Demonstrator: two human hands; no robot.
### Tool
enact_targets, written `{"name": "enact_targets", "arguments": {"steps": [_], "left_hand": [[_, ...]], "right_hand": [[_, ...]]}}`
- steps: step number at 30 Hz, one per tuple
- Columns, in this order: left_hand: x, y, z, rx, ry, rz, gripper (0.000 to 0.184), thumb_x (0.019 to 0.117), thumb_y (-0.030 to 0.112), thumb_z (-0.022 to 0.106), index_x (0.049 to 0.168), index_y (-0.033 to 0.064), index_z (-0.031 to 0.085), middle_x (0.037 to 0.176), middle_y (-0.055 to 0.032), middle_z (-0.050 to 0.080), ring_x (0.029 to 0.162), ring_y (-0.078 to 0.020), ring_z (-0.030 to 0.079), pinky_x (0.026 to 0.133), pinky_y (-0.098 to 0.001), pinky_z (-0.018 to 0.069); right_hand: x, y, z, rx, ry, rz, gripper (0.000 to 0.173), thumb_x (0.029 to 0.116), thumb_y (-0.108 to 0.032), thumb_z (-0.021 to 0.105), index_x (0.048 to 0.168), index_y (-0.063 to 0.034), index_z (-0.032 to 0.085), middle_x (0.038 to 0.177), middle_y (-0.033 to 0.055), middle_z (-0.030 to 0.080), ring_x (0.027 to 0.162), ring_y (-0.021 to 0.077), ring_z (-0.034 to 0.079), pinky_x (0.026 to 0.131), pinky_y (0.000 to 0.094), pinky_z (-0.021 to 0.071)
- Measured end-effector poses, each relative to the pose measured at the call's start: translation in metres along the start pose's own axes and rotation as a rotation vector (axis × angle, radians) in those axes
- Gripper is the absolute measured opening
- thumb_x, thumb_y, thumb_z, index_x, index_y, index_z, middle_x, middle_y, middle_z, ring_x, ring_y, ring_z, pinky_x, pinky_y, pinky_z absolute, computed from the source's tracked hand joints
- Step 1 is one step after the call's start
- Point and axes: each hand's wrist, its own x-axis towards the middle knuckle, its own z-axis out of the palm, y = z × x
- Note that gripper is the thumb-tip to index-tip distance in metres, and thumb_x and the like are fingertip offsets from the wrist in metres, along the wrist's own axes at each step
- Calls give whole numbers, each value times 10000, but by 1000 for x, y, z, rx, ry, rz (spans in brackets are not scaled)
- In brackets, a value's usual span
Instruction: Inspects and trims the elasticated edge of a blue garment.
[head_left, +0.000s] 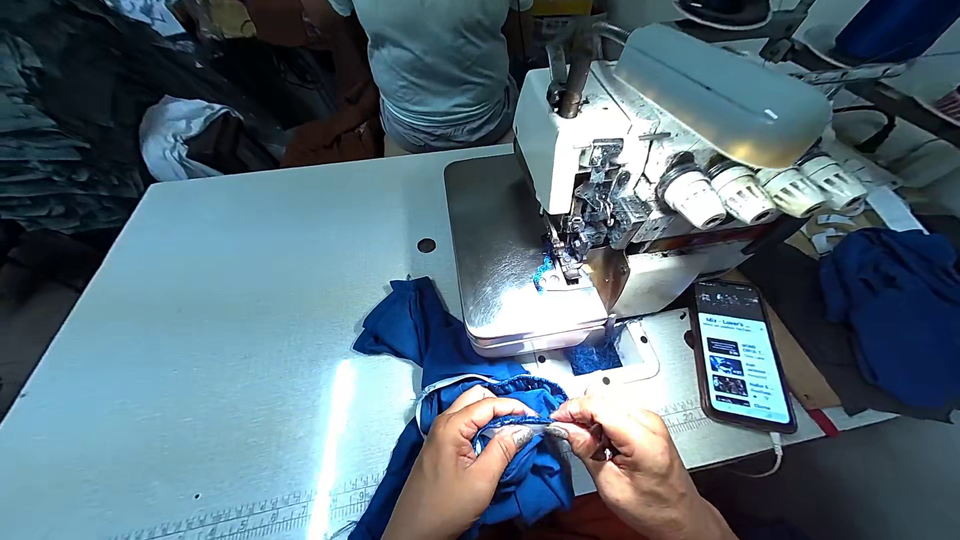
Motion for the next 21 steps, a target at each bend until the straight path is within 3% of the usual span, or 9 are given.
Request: {"name": "enact_targets", "arguments": {"steps": [4, 8, 10, 14, 21], "left_hand": [[1, 1, -4, -24, -38, -17, 152, 941, 237, 688, 964, 121, 786, 910, 65, 679, 920, 20, 611, 842, -131, 496], [1, -2, -7, -173, -70, -57, 135, 947, 211, 679, 945, 130, 788, 897, 69, 665, 914, 4, 607, 835, -145, 498], [2, -4, -7, -255, -82, -65, 123, 951, 202, 684, 941, 130, 783, 961, 52, 681, 985, -19, 617, 889, -173, 504], [4, -8, -10, -446, -130, -70, 126, 964, 203, 681, 965, 116, 772, 1195, -15, 696, 1197, -101, 601, 1034, -261, 490], [3, -11, -10, -632, -121, -67, 115, 978, 150, 665, 1000, 107, 768, 1126, -26, 732, 1128, -98, 651, 1006, -273, 516]], "right_hand": [[7, 0, -5, 10, -10, 43, 117, 959, -139, 622, 933, -56, 700, 792, 6, 665, 688, -23, 564, 631, 97, 457], [8, 3, 0, 186, -40, 247, 137, 949, -138, 619, 887, -48, 701, 768, -39, 649, 687, -65, 554, 641, 95, 462], [11, 0, 4, 287, -67, 383, 109, 931, -143, 640, 869, -72, 693, 744, -78, 624, 676, -78, 544, 635, 94, 453], [21, -12, 6, 581, -115, 634, 130, 919, -156, 688, 805, -156, 627, 652, -132, 532, 530, -77, 444, 491, 102, 361], [20, -22, 13, 831, -25, 733, 110, 893, -112, 734, 836, -124, 641, 626, -76, 555, 467, -33, 438, 430, 132, 360]]}}
